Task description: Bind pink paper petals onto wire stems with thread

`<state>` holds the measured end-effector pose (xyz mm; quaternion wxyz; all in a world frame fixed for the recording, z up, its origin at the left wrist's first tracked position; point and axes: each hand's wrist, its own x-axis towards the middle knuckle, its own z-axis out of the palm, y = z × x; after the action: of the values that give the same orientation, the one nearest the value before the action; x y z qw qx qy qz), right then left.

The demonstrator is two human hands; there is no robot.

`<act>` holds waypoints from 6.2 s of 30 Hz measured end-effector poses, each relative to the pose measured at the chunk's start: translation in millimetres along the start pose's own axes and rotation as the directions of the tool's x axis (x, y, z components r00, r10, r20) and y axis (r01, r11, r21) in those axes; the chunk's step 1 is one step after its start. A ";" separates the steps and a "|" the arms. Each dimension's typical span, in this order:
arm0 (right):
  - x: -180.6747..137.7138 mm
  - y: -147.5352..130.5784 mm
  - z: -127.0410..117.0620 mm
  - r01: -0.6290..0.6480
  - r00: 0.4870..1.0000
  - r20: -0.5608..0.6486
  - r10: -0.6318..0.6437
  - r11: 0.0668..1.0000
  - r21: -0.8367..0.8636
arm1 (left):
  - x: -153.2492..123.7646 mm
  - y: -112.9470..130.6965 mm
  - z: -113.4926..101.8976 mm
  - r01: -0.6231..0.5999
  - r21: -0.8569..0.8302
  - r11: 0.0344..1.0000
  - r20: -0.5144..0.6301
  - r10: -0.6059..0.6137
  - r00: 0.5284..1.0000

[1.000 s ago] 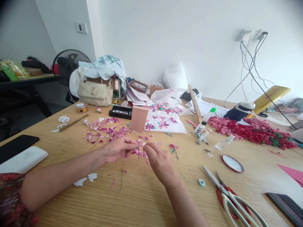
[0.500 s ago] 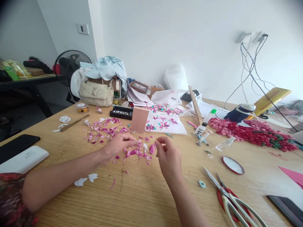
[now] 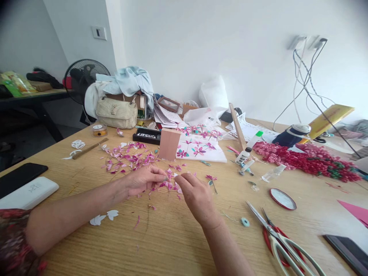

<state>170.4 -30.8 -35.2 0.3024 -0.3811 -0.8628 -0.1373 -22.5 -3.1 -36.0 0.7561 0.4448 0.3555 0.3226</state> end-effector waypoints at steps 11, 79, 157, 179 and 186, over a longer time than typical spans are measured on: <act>12.4 -6.6 1.6 -0.684 0.728 0.434 0.530 0.594 0.423 | 3.0 -8.7 -5.8 -0.631 0.756 0.174 0.339 0.720 0.605; 16.1 -16.3 1.8 -0.662 0.732 0.545 0.409 0.239 0.710 | -2.9 11.9 19.9 -0.208 -0.120 0.971 -0.083 0.198 0.977; 22.1 -29.1 -55.4 0.028 0.994 -0.102 -0.039 0.994 -0.105 | -20.9 26.5 29.6 -0.229 0.021 0.973 0.179 0.221 0.959; 12.4 -18.8 -62.6 0.159 0.983 0.105 -0.151 0.984 -0.079 | -22.7 25.8 35.8 -0.177 0.181 0.968 0.080 0.165 0.983; 10.3 -16.6 -57.7 0.174 0.972 0.163 -0.170 0.985 -0.007 | -22.1 24.7 35.7 -0.172 0.184 0.968 0.122 0.151 0.981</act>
<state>176.7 -63.0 16.1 0.2142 -0.3179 -0.9128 -0.1407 -9.2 -26.9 4.3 0.6985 0.5604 0.3066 0.3226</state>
